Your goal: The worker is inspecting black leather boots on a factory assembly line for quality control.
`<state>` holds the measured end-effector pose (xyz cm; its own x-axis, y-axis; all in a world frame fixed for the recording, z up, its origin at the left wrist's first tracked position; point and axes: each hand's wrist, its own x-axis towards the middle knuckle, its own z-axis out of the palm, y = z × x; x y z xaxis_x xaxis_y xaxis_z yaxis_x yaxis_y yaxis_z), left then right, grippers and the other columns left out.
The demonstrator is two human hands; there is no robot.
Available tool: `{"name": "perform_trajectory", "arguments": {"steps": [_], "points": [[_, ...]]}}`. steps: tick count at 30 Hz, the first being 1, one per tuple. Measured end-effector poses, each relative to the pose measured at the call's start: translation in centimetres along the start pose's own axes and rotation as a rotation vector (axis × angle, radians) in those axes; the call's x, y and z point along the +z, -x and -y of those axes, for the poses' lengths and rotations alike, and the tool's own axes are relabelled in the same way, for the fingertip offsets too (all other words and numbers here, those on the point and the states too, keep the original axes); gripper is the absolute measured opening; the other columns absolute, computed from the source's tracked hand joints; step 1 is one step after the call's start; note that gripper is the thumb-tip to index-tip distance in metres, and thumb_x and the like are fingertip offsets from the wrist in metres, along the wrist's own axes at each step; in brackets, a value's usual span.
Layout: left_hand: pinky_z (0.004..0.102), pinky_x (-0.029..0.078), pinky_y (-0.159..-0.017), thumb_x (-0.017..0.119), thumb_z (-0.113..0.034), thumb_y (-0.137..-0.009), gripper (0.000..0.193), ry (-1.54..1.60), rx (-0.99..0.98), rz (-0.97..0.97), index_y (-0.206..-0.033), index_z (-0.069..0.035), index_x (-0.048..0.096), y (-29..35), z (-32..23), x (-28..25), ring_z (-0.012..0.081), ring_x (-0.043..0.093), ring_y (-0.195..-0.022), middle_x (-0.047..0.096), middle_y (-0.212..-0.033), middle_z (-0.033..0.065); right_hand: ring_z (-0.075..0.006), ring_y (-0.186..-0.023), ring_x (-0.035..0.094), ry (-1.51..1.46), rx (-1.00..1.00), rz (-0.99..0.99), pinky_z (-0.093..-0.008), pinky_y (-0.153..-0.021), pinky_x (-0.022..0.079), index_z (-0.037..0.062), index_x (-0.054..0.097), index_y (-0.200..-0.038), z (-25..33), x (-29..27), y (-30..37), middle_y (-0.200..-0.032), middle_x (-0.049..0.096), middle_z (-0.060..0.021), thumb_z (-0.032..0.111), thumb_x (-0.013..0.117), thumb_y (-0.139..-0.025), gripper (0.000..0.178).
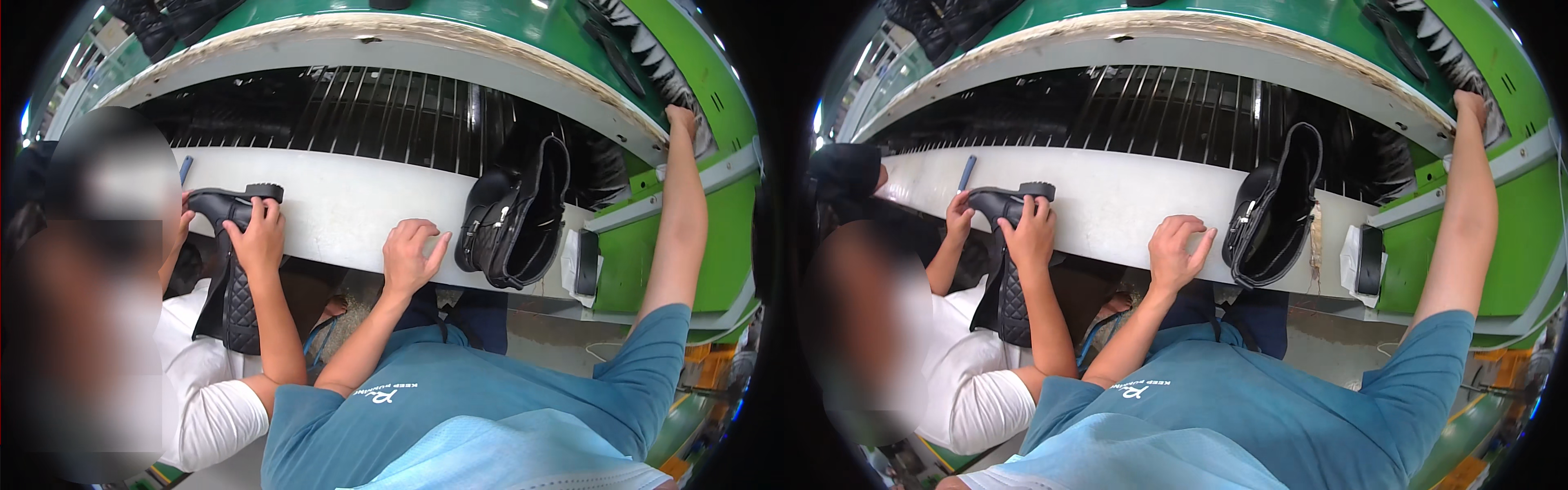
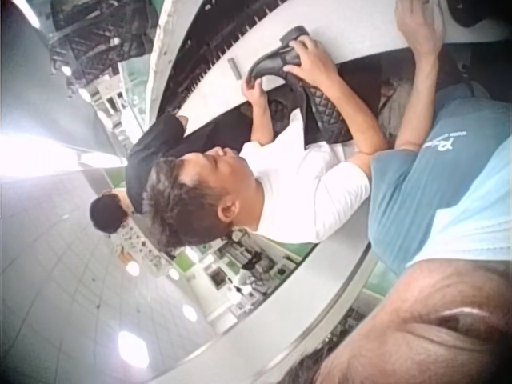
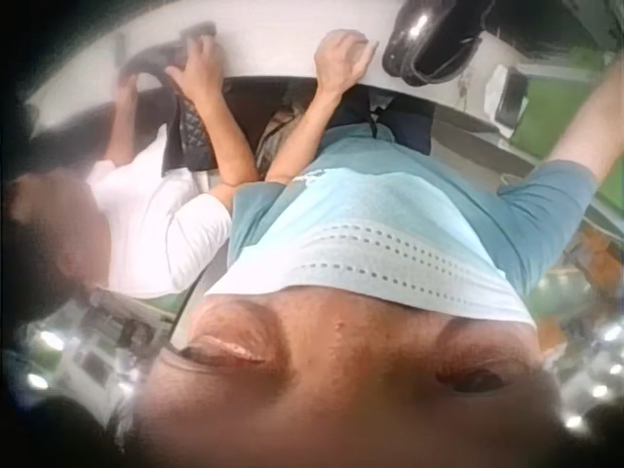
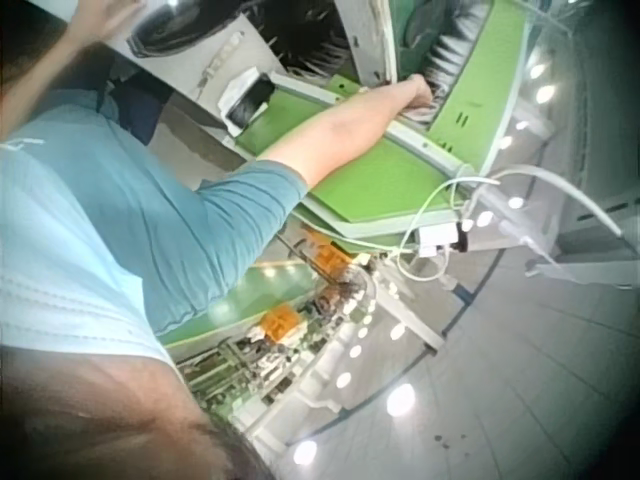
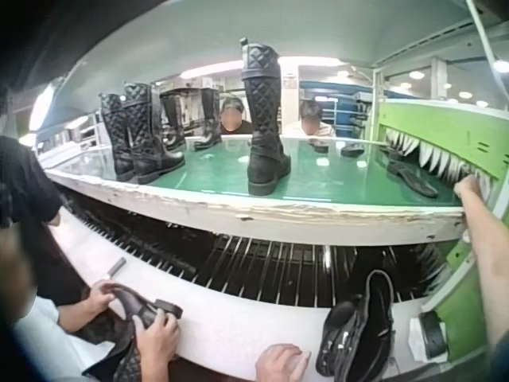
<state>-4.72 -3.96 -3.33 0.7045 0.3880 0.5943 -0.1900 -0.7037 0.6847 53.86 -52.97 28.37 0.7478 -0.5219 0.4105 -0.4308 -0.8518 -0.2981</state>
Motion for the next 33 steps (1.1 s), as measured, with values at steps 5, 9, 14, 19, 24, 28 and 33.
{"name": "perform_trajectory", "arguments": {"steps": [5,9,14,19,24,28,33], "points": [[0.0424,0.056,-0.083,0.089,-0.02,-0.09,0.018,-0.061,0.004,0.042,-0.091,-0.007,0.077,-0.2,-0.2,-0.1,0.0293,0.074,-0.097,0.078,-0.1,0.0065,-0.0394,-0.132,0.071,-0.906,0.152,-0.061,-0.0501,-0.113,0.061,-0.0036,0.072,-0.138,4.4,1.2,3.7,-0.146,0.071,-0.0225,0.027,0.092,-0.086,0.063],[0.0432,0.055,-0.083,0.089,-0.021,-0.091,0.018,-0.045,0.023,0.022,-0.091,-0.008,0.077,0.1,0.2,0.1,0.0299,0.073,-0.096,0.078,-0.101,0.0057,-0.036,-0.112,0.072,-1.952,0.084,0.23,-0.0487,-0.102,0.069,-0.0073,0.061,-0.134,5.2,-1.6,7.1,-0.131,0.065,-0.0231,-0.016,0.075,-0.093,0.044],[0.0398,0.057,-0.083,0.086,-0.025,-0.098,0.02,-0.033,-0.031,0.022,-0.1,-0.006,0.078,0.4,1.0,-0.3,0.0265,0.076,-0.095,0.078,-0.102,0.0064,-0.0309,-0.112,0.068,-2.254,-0.016,0.608,-0.0459,-0.103,0.065,-0.0046,0.064,-0.135,5.2,-6.9,24.7,-0.126,0.065,-0.0199,-0.014,0.07,-0.099,0.038],[0.0315,0.064,-0.087,0.071,-0.04,-0.113,0.068,0.919,-0.2,-0.185,-0.162,-0.001,0.044,-4.4,-3.4,-4.9,0.027,0.078,-0.112,0.067,-0.139,0.0202,-0.0132,-0.111,0.066,-1.93,-0.458,0.971,-0.0272,-0.091,0.055,0.0009,0.063,-0.151,6.1,-11.8,40.8,-0.134,0.069,-0.0099,0.0,0.068,-0.107,0.044],[0.0301,0.064,-0.09,0.074,-0.026,-0.111,0.063,1.148,-0.005,-0.059,-0.162,-0.002,0.044,-9.4,-8.5,-10.3,0.0266,0.077,-0.116,0.061,-0.15,0.021,-0.0065,-0.11,0.065,-1.705,-0.779,1.032,-0.0226,-0.092,0.051,0.0034,0.067,-0.149,7.8,-13.0,48.2,-0.131,0.073,-0.0043,0.004,0.071,-0.108,0.041],[0.0238,0.058,-0.083,0.079,0.003,-0.103,0.019,0.873,-0.093,-0.31,-0.122,0.002,0.075,-7.5,-6.9,-8.4,0.0095,0.072,-0.089,0.076,-0.107,0.004,-0.0141,-0.119,0.069,-1.681,-0.729,1.013,-0.0276,-0.103,0.052,0.002,0.064,-0.152,9.2,-13.4,50.8,-0.135,0.074,-0.009,0.02,0.066,-0.114,0.042],[0.0229,0.056,-0.079,0.075,0.0,-0.106,0.01,0.733,-0.265,-0.537,-0.116,0.0,0.073,-2.1,-2.7,-5.5,0.0086,0.069,-0.093,0.072,-0.111,0.0036,-0.0224,-0.118,0.074,-1.614,-0.656,1.413,-0.0326,-0.109,0.053,0.0003,0.067,-0.147,6.9,-8.6,52.4,-0.122,0.079,-0.0127,0.06,0.032,-0.121,0.074]]}}
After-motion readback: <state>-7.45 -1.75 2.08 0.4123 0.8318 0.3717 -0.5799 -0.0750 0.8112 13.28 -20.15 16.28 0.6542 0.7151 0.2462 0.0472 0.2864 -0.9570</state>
